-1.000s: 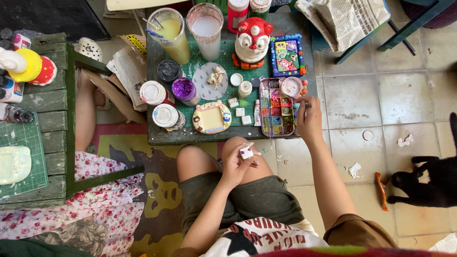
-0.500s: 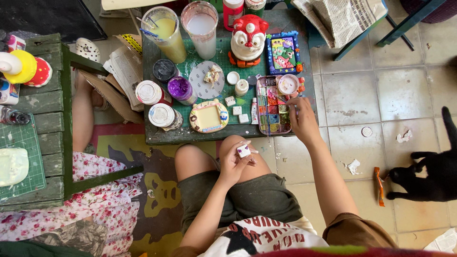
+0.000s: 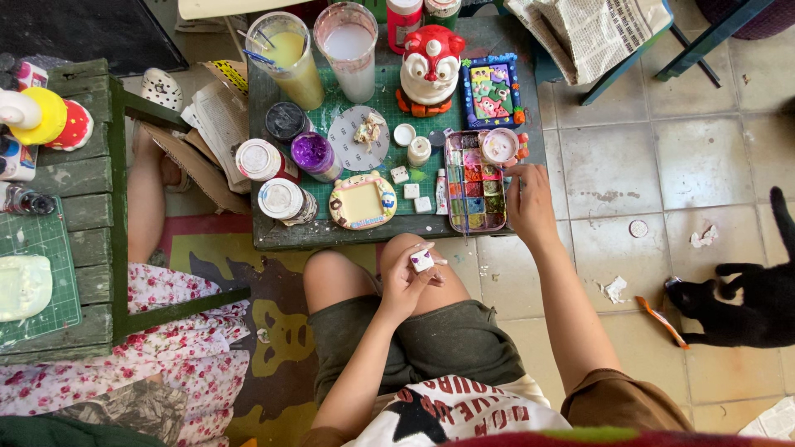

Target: The person sits on the floor and paints a small white clay figurine with a paintbrush, dipping the brush into a water cup and a watercolor palette on a low table. They rotate the figurine to paint different sides and set it on the table near the end.

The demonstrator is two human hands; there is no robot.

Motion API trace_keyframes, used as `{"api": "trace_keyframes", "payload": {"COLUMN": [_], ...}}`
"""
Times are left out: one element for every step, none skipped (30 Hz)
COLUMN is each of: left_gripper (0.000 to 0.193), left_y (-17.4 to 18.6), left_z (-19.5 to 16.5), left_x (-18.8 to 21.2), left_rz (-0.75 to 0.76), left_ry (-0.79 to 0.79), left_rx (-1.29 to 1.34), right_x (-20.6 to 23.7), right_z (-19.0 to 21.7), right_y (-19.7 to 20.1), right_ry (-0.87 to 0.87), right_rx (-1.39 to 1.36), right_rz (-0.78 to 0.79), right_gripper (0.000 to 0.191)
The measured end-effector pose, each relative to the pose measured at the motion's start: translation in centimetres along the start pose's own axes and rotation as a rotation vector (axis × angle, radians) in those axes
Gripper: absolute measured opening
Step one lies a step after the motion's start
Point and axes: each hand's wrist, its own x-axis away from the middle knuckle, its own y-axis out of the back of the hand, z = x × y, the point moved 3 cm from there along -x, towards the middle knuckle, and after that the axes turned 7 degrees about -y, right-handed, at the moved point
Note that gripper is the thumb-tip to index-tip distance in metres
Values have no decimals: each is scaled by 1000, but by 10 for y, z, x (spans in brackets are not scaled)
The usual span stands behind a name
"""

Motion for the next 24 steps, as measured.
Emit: {"api": "trace_keyframes", "payload": {"left_gripper": [46,46,46,46,46,46,46,46,46,46,46,46,46,47,46,46,46,46,47,47,47,46,46,46], "left_y": [0,0,0,0,0,0,0,1,1,1,1,0,0,0,1,1,1,1,1,2,2,3,3,3], "left_z": [0,0,0,0,0,0,0,0,0,0,0,0,0,0,0,1,1,2,2,3,3,4,4,4], "left_x": [0,0,1,1,0,1,2,1,1,1,0,1,1,0,0,1,1,1,1,1,2,3,2,2], "left_rz": [-2,-2,2,6,8,1,-5,-8,-7,-7,-8,-7,-7,-7,-8,-10,-11,-9,-7,-5,-6,-6,-5,-3], "left_ry": [1,3,4,4,1,6,10,13,13,14,13,12,10,7,8,10,10,9,10,13,13,13,11,7], "left_rx": [-2,-6,-8,-11,-13,-14,-14,-16,-9,-2,5,5,5,3,3,3,4,-6,-16,-27,-25,-23,-21,-25], "right_x": [1,1,3,3,2,2,3,3,4,5,6,7,9,11,14,15,16,16,16,16,16,16,14,11], "right_z": [0,1,2,-1,-5,-8,-9,-11,-12,-12,-11,-10,-9,-8,-7,-7,-6,-6,-7,-7,-7,-6,-6,-5], "right_y": [-1,-2,-4,-3,-1,0,-1,-3,-5,-4,-5,-4,-6,-9,-11,-11,-10,-9,-9,-9,-9,-10,-11,-12], "right_ry": [25,48,68,4,-58,-121,-144,-167,-191,-174,-156,-138,-140,-142,-146,-149,-149,-146,-161,-177,-196,-167,-136,-103], "right_rx": [-18,-36,-55,-48,-40,-31,-40,-49,-58,-60,-62,-63,-102,-141,-180,-176,-172,-167,-172,-177,-182,-168,-154,-139], "right_rz": [27,53,78,52,28,6,29,48,66,36,8,-19,27,73,119,122,124,126,130,135,141,120,97,73], "right_gripper": [12,11,11,9,9,9,10,11,12,13,14,15,18,21,25,24,23,22,22,21,21,20,20,20]}}
